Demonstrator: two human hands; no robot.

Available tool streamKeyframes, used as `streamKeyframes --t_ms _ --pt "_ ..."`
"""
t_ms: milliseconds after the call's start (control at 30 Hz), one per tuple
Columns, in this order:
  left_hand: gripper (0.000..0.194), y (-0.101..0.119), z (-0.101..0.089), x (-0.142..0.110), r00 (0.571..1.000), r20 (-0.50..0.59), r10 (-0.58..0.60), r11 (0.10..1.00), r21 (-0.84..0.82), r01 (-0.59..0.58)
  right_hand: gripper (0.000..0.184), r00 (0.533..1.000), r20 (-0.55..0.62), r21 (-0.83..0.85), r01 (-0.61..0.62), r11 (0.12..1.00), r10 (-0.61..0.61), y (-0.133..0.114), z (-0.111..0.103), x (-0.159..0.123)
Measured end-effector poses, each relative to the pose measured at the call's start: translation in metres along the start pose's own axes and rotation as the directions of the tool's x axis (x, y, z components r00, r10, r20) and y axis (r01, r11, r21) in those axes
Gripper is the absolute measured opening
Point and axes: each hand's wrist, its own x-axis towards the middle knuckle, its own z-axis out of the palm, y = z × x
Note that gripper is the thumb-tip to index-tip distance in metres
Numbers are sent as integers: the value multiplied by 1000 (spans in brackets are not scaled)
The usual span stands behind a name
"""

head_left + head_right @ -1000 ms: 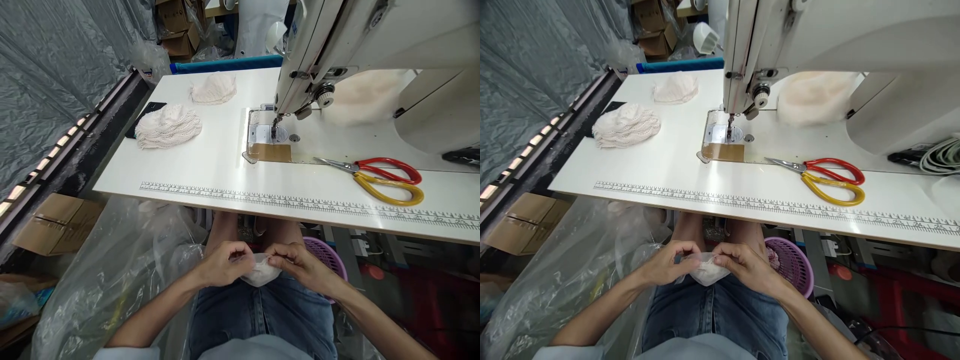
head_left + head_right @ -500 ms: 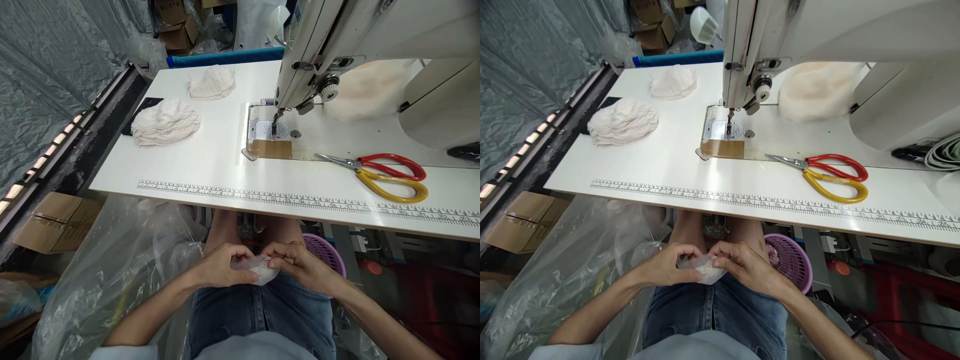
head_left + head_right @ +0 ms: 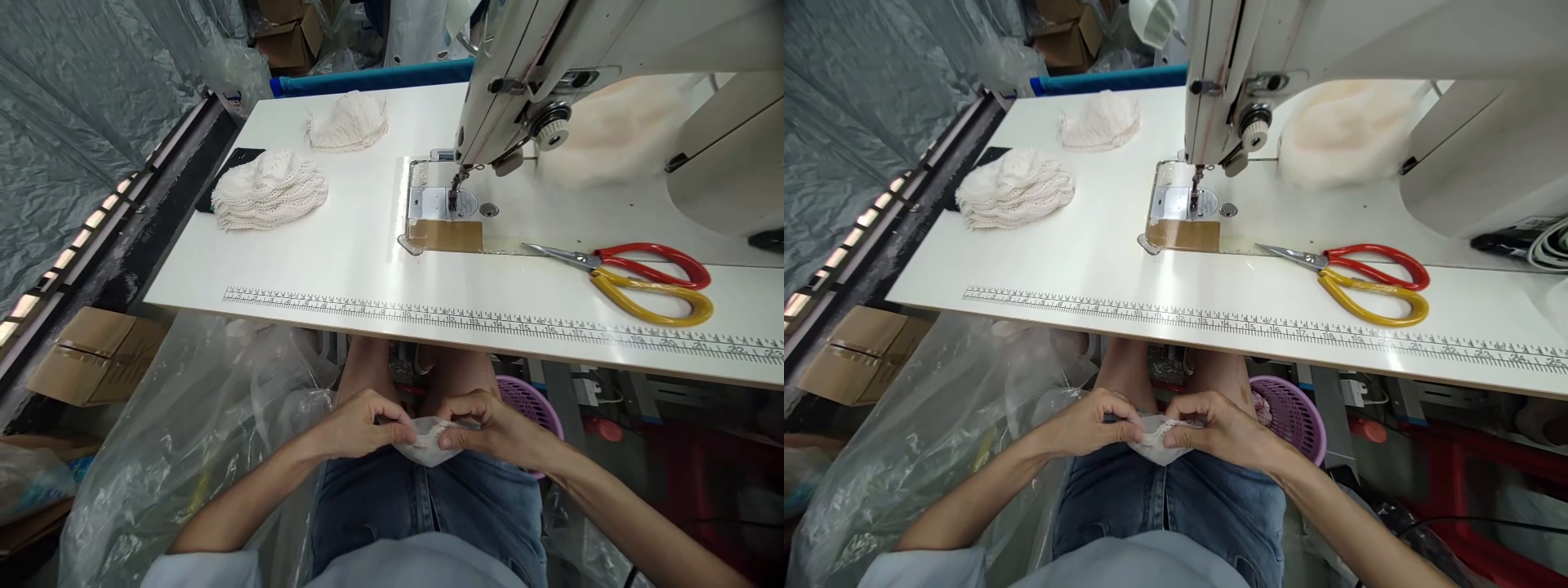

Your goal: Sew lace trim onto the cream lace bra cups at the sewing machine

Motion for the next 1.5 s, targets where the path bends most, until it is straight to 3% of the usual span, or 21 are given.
streamKeyframes --t_ms 400,667,1033,1233,1500 --pt "22 7 -8 -6 989 70 -132 986 -92 138 18 999 -20 93 -45 995 47 8 -3 -1" --pt "22 7 -8 -2 991 110 -79 993 -78 88 23 994 98 140 -71 988 57 5 -2 1" --pt "22 -2 -13 -9 988 141 -60 997 -31 65 21 997 56 177 -69 982 60 10 -9 -1" --pt "23 -1 -15 -13 977 172 -128 974 -166 156 16 997 63 250 -65 966 51 12 -13 -4" --pt "23 -7 -16 -13 984 169 -58 974 -208 93 16 999 22 198 -38 980 34 15 -16 -4"
